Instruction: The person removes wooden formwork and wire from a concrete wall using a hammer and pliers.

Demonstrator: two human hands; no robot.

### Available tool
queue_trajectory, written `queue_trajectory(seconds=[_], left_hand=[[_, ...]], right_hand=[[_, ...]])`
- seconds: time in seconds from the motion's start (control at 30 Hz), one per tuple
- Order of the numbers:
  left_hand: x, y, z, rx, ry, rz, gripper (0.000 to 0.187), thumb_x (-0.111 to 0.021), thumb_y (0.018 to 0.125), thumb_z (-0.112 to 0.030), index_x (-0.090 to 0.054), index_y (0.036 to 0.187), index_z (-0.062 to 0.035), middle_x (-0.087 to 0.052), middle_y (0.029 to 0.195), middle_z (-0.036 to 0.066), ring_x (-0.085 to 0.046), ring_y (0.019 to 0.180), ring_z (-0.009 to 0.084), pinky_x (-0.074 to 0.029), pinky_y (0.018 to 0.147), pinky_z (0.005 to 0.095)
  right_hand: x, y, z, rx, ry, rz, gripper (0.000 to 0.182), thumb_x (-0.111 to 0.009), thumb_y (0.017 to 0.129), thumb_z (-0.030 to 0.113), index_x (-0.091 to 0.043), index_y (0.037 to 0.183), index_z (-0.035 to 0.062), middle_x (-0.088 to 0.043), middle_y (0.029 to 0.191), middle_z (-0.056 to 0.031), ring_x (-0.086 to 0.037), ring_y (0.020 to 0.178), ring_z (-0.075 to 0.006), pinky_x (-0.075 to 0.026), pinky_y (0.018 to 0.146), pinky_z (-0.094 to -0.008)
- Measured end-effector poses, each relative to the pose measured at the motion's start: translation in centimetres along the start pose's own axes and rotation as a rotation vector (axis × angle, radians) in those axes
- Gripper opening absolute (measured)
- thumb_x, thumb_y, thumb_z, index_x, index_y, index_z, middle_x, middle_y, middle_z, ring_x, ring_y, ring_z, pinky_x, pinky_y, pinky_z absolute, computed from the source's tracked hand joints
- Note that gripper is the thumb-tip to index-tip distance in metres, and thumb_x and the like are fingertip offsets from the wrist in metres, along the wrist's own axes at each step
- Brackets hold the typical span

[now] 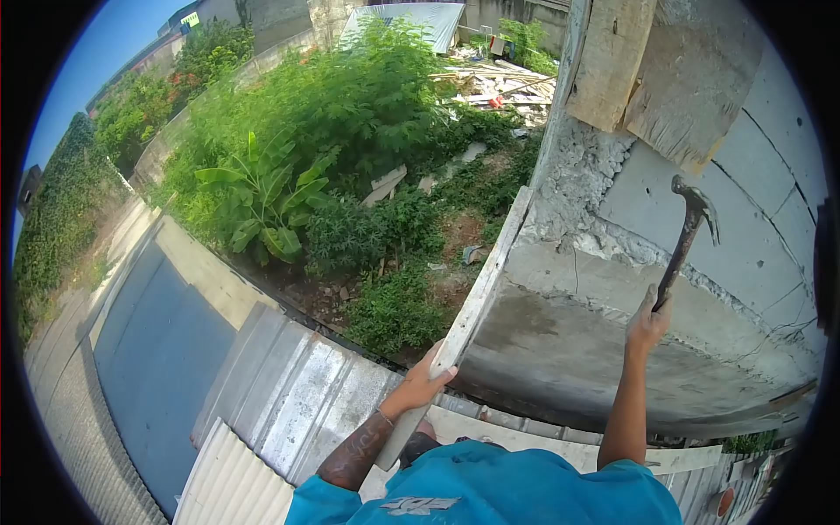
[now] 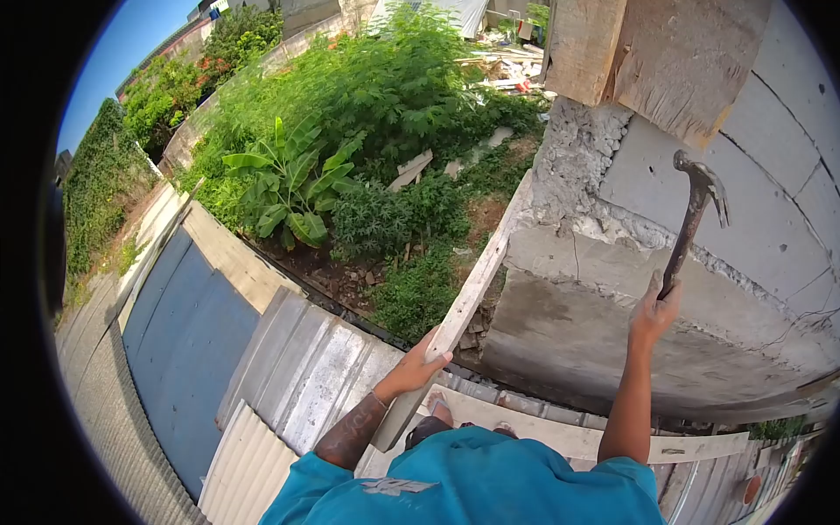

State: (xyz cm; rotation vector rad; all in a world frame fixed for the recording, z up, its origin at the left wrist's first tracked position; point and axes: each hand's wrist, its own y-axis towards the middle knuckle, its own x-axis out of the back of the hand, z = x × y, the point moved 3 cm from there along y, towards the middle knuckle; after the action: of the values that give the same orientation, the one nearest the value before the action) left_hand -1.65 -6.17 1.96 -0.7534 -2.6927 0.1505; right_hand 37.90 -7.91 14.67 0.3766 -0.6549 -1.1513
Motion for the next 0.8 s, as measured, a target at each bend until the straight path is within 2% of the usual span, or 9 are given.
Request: queue_trajectory(seconds=[0.1,0.23,0.37,0.4,0.47,0.5,0.57,0.63,0.8], left_hand=[[-0.3,0.3,1.2,-0.105,0.111,-0.035,0.071,-0.058,0.089,-0.032,-0.02,0.143,-0.0046,-0.053,0.113,0.014,-0.056,0.08,0.0166,-0.047,0.073,0.0302],[-0.5,0.0,-0.4,0.063,-0.148,0.062,0.07,-0.057,0.09,-0.031,-0.02,0.144,-0.0065,-0.054,0.106,0.01,-0.054,0.073,0.0127,-0.048,0.067,0.0283],[-0.7,-0.3,-1.1,0.068,-0.139,0.008,0.069,-0.057,0.09,-0.031,-0.021,0.143,-0.0063,-0.054,0.106,0.01,-0.054,0.074,0.0135,-0.048,0.068,0.0292],[-0.7,-0.4,-1.4,0.096,-0.121,0.03,0.069,-0.057,0.09,-0.031,-0.021,0.143,-0.0063,-0.051,0.113,0.01,-0.052,0.085,0.0149,-0.047,0.074,0.0302],[-0.3,-0.4,-1.8,0.143,-0.081,0.073,0.068,-0.056,0.09,-0.031,-0.021,0.144,-0.0063,-0.045,0.127,0.011,-0.047,0.107,0.0178,-0.044,0.088,0.0323],[-0.4,-0.2,-1.3,0.161,-0.122,0.078,0.068,-0.056,0.09,-0.031,-0.022,0.143,-0.0061,-0.045,0.127,0.012,-0.047,0.108,0.0179,-0.043,0.089,0.0323],[-0.6,0.0,0.2,0.196,-0.207,0.081,0.067,-0.057,0.09,-0.031,-0.023,0.143,-0.0058,-0.046,0.127,0.012,-0.047,0.108,0.0179,-0.04,0.093,0.0321],[-0.5,-0.4,-1.4,0.13,-0.114,0.044,0.066,-0.057,0.09,-0.031,-0.025,0.142,-0.0046,-0.046,0.127,0.012,-0.047,0.109,0.0184,-0.038,0.095,0.032],[-0.7,-0.4,-2.5,0.116,-0.073,-0.003,0.063,-0.057,0.09,-0.029,-0.029,0.139,-0.0011,-0.048,0.126,0.014,-0.047,0.112,0.0196,-0.037,0.097,0.0325]], right_hand=[[-0.7,-5.1,-2.9,-0.1,0.16,-0.04,0.018,-0.055,0.092,0.016,-0.049,0.085,0.0008,-0.037,0.065,0.0012,-0.033,0.061,-0.0102,-0.031,0.054,-0.0253],[0.7,-12.7,-7.9,-0.485,0.491,0.041,0.016,-0.053,0.092,0.014,-0.051,0.085,-0.0009,-0.039,0.068,0.0044,-0.037,0.059,-0.0079,-0.032,0.053,-0.0251],[4.2,-19.7,-15.3,-0.45,0.05,-0.03,0.024,-0.056,0.09,0.019,-0.054,0.084,-0.0039,-0.05,0.065,-0.006,-0.044,0.057,-0.0169,-0.038,0.054,-0.033],[5.2,-21.1,-16.1,-0.444,-0.05,-0.038,0.027,-0.056,0.089,0.021,-0.056,0.083,-0.0047,-0.052,0.065,-0.0089,-0.045,0.056,-0.0192,-0.04,0.055,-0.0347],[7.2,-24.5,-19.7,-0.68,-0.19,0.093,0.035,-0.059,0.087,0.027,-0.058,0.082,-0.0072,-0.056,0.067,-0.0158,-0.05,0.059,-0.0259,-0.042,0.059,-0.0391],[8.2,-26.4,-21.3,-0.796,-0.26,0.159,0.038,-0.06,0.086,0.03,-0.059,0.082,-0.0084,-0.058,0.068,-0.0192,-0.052,0.06,-0.0293,-0.043,0.06,-0.0414],[9.8,-29.6,-22.8,-0.812,-0.457,0.136,0.044,-0.06,0.084,0.035,-0.061,0.081,-0.0091,-0.062,0.074,-0.0231,-0.06,0.069,-0.037,-0.045,0.067,-0.0449],[11.3,-33.0,-25.5,-0.89,-0.539,0.274,0.045,-0.059,0.083,0.037,-0.062,0.083,-0.0088,-0.063,0.082,-0.0268,-0.062,0.081,-0.0422,-0.046,0.074,-0.0482],[13.2,-37.5,-29.2,-1.084,-0.783,0.32,0.047,-0.058,0.082,0.037,-0.062,0.087,-0.0095,-0.064,0.087,-0.0273,-0.061,0.086,-0.0429,-0.048,0.078,-0.0485]])
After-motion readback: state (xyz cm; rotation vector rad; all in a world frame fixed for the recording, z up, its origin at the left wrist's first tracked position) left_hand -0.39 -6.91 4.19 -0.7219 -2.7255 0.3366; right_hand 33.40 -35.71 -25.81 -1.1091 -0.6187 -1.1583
